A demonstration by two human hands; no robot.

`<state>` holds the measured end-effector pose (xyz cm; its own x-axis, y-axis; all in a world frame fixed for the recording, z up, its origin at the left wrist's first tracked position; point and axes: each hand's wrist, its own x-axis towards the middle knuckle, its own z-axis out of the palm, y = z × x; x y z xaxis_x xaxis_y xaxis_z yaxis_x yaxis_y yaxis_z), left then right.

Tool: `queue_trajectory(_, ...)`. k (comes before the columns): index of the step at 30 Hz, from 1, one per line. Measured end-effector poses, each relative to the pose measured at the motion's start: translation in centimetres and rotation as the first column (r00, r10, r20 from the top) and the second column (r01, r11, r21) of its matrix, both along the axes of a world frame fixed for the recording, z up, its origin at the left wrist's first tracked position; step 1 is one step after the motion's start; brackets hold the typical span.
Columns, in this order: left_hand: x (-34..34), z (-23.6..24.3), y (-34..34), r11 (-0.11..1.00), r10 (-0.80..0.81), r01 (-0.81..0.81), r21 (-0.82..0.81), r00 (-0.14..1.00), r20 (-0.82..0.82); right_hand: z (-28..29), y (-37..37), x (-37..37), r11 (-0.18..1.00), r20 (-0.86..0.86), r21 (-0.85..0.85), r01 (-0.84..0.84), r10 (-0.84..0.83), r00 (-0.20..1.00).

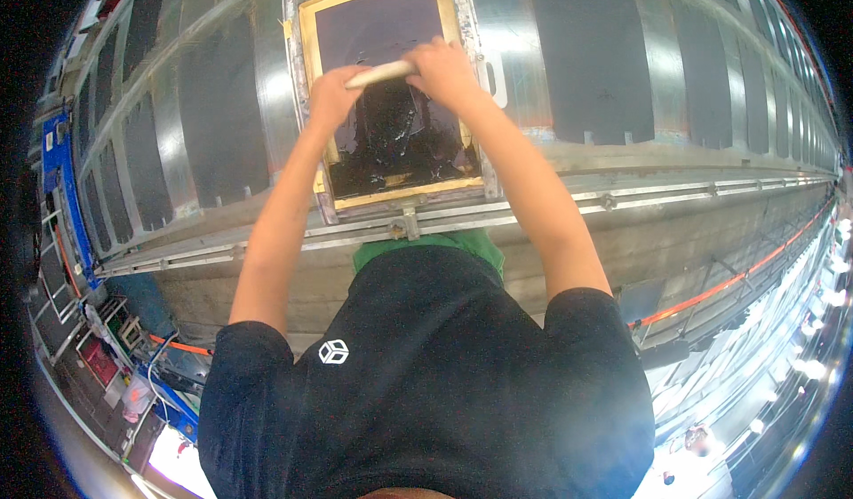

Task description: The person uses a squeegee to spread dark ink evenly across a screen-printing frame mounted on a rail. They repeatedly pull the squeegee across the mesh to coat the surface, then lift the frame to reveal a printed design on the substrate below.

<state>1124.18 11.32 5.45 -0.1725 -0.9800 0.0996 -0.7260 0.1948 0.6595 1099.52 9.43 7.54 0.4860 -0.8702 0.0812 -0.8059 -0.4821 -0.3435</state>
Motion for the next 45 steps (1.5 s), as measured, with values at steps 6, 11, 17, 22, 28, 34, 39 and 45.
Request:
queue_trajectory(6,-1.2,-1.7,10.7,0.990,-0.024,0.041,-0.133,0.992,0.126,-1.4,10.9,-1.1,0.999,0.171,0.052,0.008,-0.017,0.985)
queue_trajectory(11,-1.2,-1.6,14.8,0.994,-0.055,0.068,-0.091,0.988,0.142,-0.5,14.3,-1.5,0.992,0.121,0.126,0.009,-0.025,0.992)
queue_trajectory(17,0.3,-0.6,4.1,0.980,0.000,0.012,-0.196,0.998,0.063,-0.4,3.9,0.1,0.996,0.123,-0.090,0.013,-0.002,0.992)
queue_trajectory(22,0.2,-0.9,2.4,0.994,-0.003,0.016,-0.111,0.992,0.123,-1.6,3.3,0.4,0.998,0.147,-0.018,0.062,-0.059,0.987)
queue_trajectory(28,-0.4,-1.6,12.2,0.998,-0.066,0.068,-0.004,0.985,0.160,-1.5,12.9,-0.7,0.996,0.152,0.082,0.041,-0.053,0.987)
queue_trajectory(34,-0.1,-1.6,13.0,0.995,-0.045,0.058,-0.079,0.987,0.157,-0.7,13.3,-0.8,0.997,0.128,0.078,0.024,-0.034,0.991)
queue_trajectory(39,0.3,-0.1,2.8,0.974,-0.001,0.028,-0.224,0.993,0.121,-0.7,3.1,0.3,0.995,0.157,-0.074,0.062,-0.050,0.986)
queue_trajectory(45,-0.2,0.1,1.7,1.000,-0.011,0.015,-0.025,0.983,0.185,-1.8,2.3,0.1,0.998,0.115,0.001,0.069,-0.068,0.991)
